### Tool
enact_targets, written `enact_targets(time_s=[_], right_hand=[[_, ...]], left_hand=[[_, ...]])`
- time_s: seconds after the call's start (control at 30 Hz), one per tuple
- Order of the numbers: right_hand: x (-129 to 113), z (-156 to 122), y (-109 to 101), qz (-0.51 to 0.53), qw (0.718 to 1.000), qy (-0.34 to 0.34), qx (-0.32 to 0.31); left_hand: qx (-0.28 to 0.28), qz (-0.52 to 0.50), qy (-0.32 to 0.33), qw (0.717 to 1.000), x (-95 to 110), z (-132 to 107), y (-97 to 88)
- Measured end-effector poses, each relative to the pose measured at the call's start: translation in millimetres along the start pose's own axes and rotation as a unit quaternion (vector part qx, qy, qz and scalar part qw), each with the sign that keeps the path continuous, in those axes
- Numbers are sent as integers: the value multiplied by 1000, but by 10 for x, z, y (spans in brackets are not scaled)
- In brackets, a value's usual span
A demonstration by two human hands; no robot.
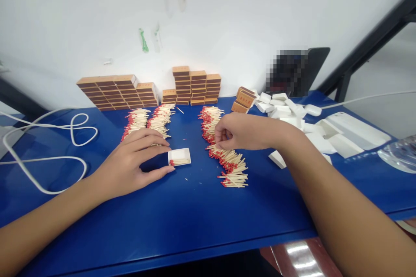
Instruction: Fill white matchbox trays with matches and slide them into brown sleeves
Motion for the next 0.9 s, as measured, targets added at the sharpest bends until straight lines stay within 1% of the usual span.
enact_targets(time_s=[0.13, 0.3, 0.47, 0.63, 0.77, 0.9], right_hand=[[-30, -8, -24, 14, 1000, 0, 3], [-104, -3, -43, 50, 998, -42, 20], [-141, 41, 19, 78, 993, -73, 44], [-119, 110, 100, 77, 992, -80, 57], [-127, 130, 118, 76, 990, -89, 84], [-163, 133, 128, 76, 988, -95, 96]], left_hand=[[2, 0, 1, 1000, -4, -9, 2], [3, -2, 2, 1000, -5, -6, 5], [2, 3, 2, 1000, -1, 7, 4], [4, 1, 1, 1000, 4, -6, 2], [3, 1, 1, 1000, 2, -8, 0], [3, 5, 0, 1000, 1, -1, 3]])
Point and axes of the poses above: each hand's wrist, its own z-axis towards the middle knuckle, its own y-axis out of the palm, x = y × z, the point moved 1 cm from there along z, towards the middle knuckle
